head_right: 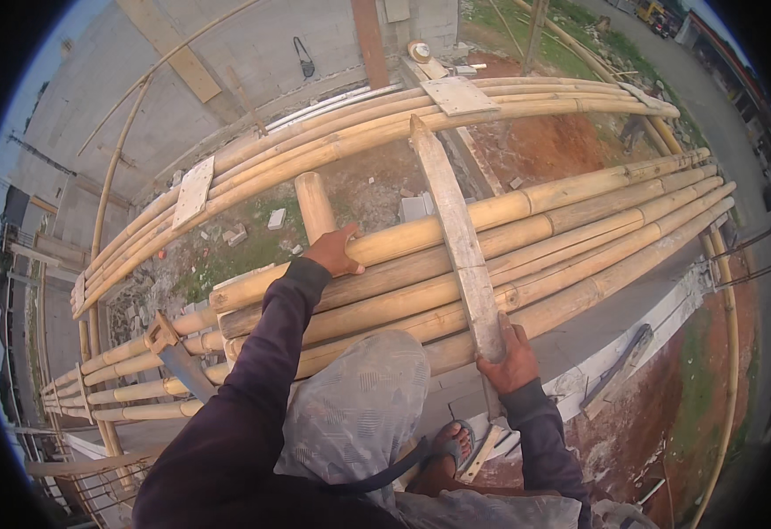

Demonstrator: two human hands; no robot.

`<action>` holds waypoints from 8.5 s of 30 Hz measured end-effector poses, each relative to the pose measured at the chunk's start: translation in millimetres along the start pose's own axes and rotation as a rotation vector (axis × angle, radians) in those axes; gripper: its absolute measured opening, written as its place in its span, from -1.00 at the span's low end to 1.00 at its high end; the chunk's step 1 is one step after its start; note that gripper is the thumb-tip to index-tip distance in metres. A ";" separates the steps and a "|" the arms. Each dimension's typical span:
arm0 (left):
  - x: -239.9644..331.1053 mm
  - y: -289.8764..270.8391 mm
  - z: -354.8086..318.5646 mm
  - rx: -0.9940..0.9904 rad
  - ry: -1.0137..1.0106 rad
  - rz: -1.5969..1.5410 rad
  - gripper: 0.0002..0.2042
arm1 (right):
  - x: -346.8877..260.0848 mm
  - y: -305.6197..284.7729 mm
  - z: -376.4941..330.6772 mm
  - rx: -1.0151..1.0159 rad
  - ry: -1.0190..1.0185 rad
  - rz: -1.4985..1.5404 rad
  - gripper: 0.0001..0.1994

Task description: The person assembles a bamboo structure by positioning bamboo poles and wooden planks, then securing them with nails using a hammer. The person repeatedly hammers nails into the planks to fasten them to the bamboo framework.

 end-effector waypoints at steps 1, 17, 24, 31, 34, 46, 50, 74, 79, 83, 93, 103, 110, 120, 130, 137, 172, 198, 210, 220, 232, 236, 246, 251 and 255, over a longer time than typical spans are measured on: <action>-2.5 1.5 13.8 -0.075 -0.037 -0.050 -0.26 | -0.5 -0.4 1.7 -0.004 0.026 0.018 -0.17; 30.8 8.6 4.6 0.205 0.100 0.063 -0.32 | -4.2 11.8 23.4 -0.109 0.012 0.122 -0.09; 35.1 7.8 11.2 0.014 0.012 0.136 -0.22 | -11.7 17.8 26.3 -0.021 -0.070 0.150 -0.10; 46.2 19.7 -2.0 0.284 0.065 0.212 -0.36 | -2.9 8.6 23.3 0.040 -0.075 0.089 -0.12; 32.4 16.2 18.5 -0.018 0.014 0.104 -0.27 | -2.0 12.5 22.4 0.044 -0.053 0.088 -0.09; 23.8 9.6 35.7 -0.331 0.140 -0.115 0.00 | -2.2 15.1 22.2 0.003 -0.020 0.149 -0.09; 16.9 4.2 41.3 -0.498 0.081 -0.087 -0.05 | -1.4 15.7 22.9 -0.017 0.012 0.172 -0.10; 18.0 1.2 -1.4 0.182 0.420 0.125 -0.35 | 0.6 8.2 23.7 -0.120 0.042 0.143 -0.15; 24.4 1.5 13.4 0.138 0.233 0.008 -0.29 | 15.4 -29.6 101.4 0.048 -0.084 -0.042 -0.41; 32.4 10.5 15.8 0.213 0.101 0.429 -0.29 | 33.5 -54.8 212.2 0.183 -0.194 -0.180 -0.55; 30.8 20.4 7.9 0.325 0.093 0.440 -0.43 | 67.7 -0.9 300.5 -0.012 -0.002 -0.487 -0.49; 29.3 13.3 11.5 0.265 0.151 0.277 -0.40 | 81.1 -4.9 307.0 0.067 0.002 -0.411 -0.49; 3.1 9.7 42.1 -0.040 0.093 0.026 -0.17 | 73.6 -19.3 288.6 0.214 -0.028 -0.325 -0.54; 4.6 15.2 50.2 -0.154 0.014 0.034 -0.08 | 3.1 -16.2 61.6 -0.105 0.075 0.006 -0.16; 25.7 12.0 25.8 0.021 -0.095 0.140 -0.09 | -36.3 33.8 43.5 0.079 -0.040 0.079 -0.51; 15.2 18.4 34.8 -0.031 -0.090 0.094 -0.14 | -39.0 48.9 31.3 0.033 -0.015 0.011 -0.32; -21.6 26.0 153.4 0.036 -0.064 -0.884 -0.41 | 209.0 101.8 -277.4 0.192 1.043 0.076 -0.73; 2.9 20.7 120.8 0.066 0.040 -0.666 -0.41 | 395.5 -30.6 -221.7 0.567 1.219 0.142 -0.83; 23.2 10.5 100.3 0.329 0.131 -0.420 -0.18 | 318.7 29.3 -197.7 0.453 1.075 -0.160 -0.79; 190.2 78.1 -4.9 0.247 0.863 0.296 -0.61 | 273.7 97.8 -231.0 0.343 1.022 -0.156 -0.85; 184.8 99.3 -0.9 0.135 0.785 0.372 -0.81 | 38.7 -3.9 -61.5 0.032 0.265 1.074 -0.71; 200.0 95.9 -14.9 0.012 0.849 0.148 -0.84 | 19.8 -11.1 -25.7 0.059 0.207 0.918 -0.75; 236.7 129.7 -50.2 -0.699 0.332 -0.549 -0.90 | 29.9 -31.1 -16.1 0.221 0.262 0.948 -0.79; 223.4 135.2 -62.7 -0.865 0.247 -0.448 -0.79 | 129.8 14.7 -120.8 0.388 0.590 0.467 -0.63; 229.0 136.2 -73.1 -0.866 0.575 -0.378 -0.68 | 170.3 86.0 -239.4 0.205 0.899 -0.030 -0.41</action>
Point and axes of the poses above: each hand's wrist, its own z-axis towards the middle knuckle, its own y-axis out of the palm, x = y × z, the point moved 7 cm from there along z, towards the middle knuckle, and after that the axes turned 7 degrees about -z, right-handed, at the moved point
